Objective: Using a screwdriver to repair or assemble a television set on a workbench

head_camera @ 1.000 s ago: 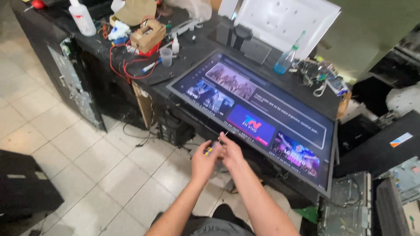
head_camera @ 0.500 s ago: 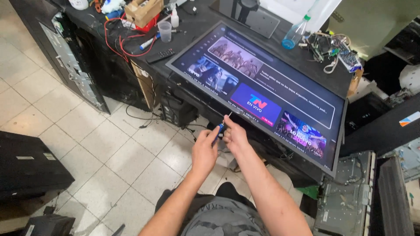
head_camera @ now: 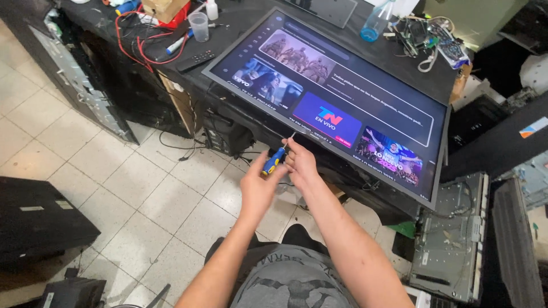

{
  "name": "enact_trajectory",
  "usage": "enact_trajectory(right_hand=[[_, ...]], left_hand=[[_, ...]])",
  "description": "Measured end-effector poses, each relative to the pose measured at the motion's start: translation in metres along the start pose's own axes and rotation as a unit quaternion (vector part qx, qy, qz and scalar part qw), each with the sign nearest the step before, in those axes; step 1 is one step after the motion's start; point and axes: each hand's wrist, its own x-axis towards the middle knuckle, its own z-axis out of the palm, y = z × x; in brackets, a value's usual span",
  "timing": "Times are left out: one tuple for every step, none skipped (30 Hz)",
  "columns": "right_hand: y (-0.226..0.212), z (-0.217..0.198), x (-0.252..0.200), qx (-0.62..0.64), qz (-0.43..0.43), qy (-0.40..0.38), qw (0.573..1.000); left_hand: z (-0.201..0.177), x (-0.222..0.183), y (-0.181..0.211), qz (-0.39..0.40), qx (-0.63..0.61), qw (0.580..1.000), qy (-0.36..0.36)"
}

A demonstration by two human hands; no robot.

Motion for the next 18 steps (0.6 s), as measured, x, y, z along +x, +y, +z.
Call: enact_trajectory(right_hand=[[0.001, -0.001, 0.002, 0.002, -0.001, 0.003, 1.0], [0.003, -0.002, 0.004, 0.008, 0.004, -0.004, 1.0], [0.005, -0.003, 0.005, 0.015, 0.008, -0.012, 1.0], [0.004, -0.002, 0.001, 0.018, 0.006, -0.009, 1.0], [0.003, -0.001, -0.002, 0.022, 0.004, -0.015, 1.0], [0.002, 0.0, -0.007, 0.025, 0.004, -0.02, 0.999], [0.002, 0.0, -0.006, 0.028, 0.002, -0.016, 0.999], [0.001, 0.0, -0.005, 0.028, 0.005, -0.016, 0.999], [0.001, 0.0, -0.004, 0.027, 0.008, -0.017, 0.999], [0.001, 0.0, -0.003, 0.03, 0.007, -0.015, 0.999], [0.001, 0.0, -0.001, 0.026, 0.009, -0.014, 1.0], [0.001, 0.0, 0.0, 0.021, 0.012, -0.013, 1.0], [0.001, 0.0, -0.003, 0.023, 0.01, -0.011, 1.0], [0.0, 0.001, -0.006, 0.03, 0.01, -0.011, 0.999], [-0.001, 0.003, -0.009, 0.038, 0.009, -0.011, 0.999], [-0.002, 0.003, -0.008, 0.039, 0.01, -0.01, 0.999], [-0.002, 0.003, -0.007, 0.04, 0.008, -0.011, 0.999], [-0.003, 0.005, -0.005, 0.041, 0.006, -0.015, 0.999]], left_hand=[[0.006, 0.01, -0.018, 0.0, 0.001, 1.0, -0.004], [0.011, 0.02, -0.037, -0.096, -0.132, 0.985, -0.056], [0.016, 0.029, -0.055, -0.191, -0.262, 0.94, -0.105], [0.013, 0.02, -0.043, -0.191, -0.259, 0.941, -0.109], [0.01, 0.012, -0.031, -0.068, -0.069, 0.995, -0.039], [0.008, 0.003, -0.019, 0.061, 0.123, 0.99, 0.033], [0.012, 0.007, -0.033, 0.062, 0.125, 0.99, 0.028], [0.017, 0.012, -0.046, 0.149, 0.134, 0.977, 0.074], [0.021, 0.016, -0.06, 0.235, 0.142, 0.954, 0.119], [0.019, 0.018, -0.051, 0.237, 0.143, 0.954, 0.116], [0.016, 0.02, -0.043, 0.012, -0.086, 0.996, -0.003], [0.015, 0.021, -0.035, -0.215, -0.303, 0.92, -0.123], [0.014, 0.019, -0.029, -0.215, -0.301, 0.92, -0.126], [0.014, 0.018, -0.023, -0.149, -0.147, 0.974, -0.088], [0.013, 0.017, -0.017, -0.076, 0.012, 0.996, -0.048], [0.014, 0.017, -0.029, -0.076, 0.013, 0.996, -0.049], [0.016, 0.017, -0.042, 0.06, 0.124, 0.99, 0.013], [0.016, 0.019, -0.053, 0.195, 0.231, 0.95, 0.077]])
